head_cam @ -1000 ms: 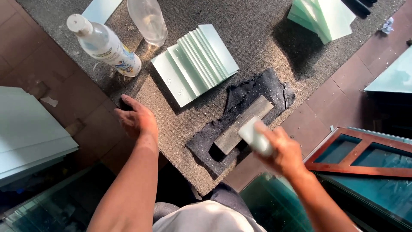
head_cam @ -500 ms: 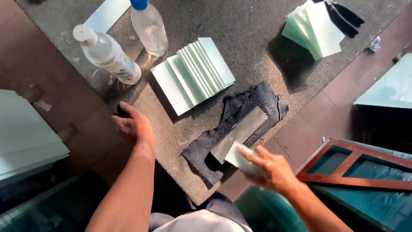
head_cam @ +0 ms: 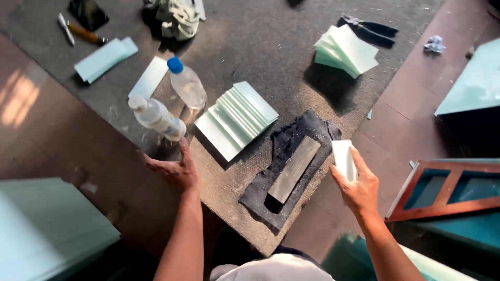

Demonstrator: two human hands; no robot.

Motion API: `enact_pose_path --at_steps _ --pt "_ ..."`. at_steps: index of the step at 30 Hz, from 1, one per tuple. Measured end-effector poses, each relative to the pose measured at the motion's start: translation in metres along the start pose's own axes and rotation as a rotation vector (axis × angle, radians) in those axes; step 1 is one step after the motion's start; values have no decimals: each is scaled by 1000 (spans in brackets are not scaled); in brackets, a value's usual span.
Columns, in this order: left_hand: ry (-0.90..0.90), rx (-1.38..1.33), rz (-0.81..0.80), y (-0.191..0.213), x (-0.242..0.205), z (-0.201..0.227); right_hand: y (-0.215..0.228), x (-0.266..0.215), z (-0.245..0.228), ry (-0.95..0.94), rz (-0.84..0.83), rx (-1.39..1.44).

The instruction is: Manually sanding the edges of small rectangular glass pieces using a sanding block on a workbench.

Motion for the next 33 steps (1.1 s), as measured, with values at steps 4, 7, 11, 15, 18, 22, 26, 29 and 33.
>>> enact_pose_path --at_steps 4,7,11,15,18,22,26,29,33 --pt "-342 -152 -84 -29 61 36 29 -66 -2 -272 50 157" --pt "-441 -156 -160 -50 89 50 28 -115 46 -456 148 308" --pt "-304 -348 -352 -68 108 56 42 -180 83 -634 377 415" --pt "-502 -137 -478 -39 68 99 56 -207 104 -710 437 269" --pt "-516 40 -797 -28 17 103 71 -195 69 -688 435 267" --pt "-743 411 -1073 -11 -80 83 72 -147 54 -516 332 298" --pt "-840 581 -1144 5 -154 70 63 -98 61 -445 207 333" --pt "-944 679 -1103 6 -187 68 60 -68 62 -384 105 315" --pt "-1038 759 -1069 -5 -210 64 48 -44 93 -367 5 279"
Point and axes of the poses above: each hand's wrist, its own x-axis towards the middle knuckle, its own y-axis out of the back of the hand, z = x × y, the point moved 10 cm from there along x, towards the middle knuckle, and after that the axes turned 7 degrees about y, right-handed, at the moved point
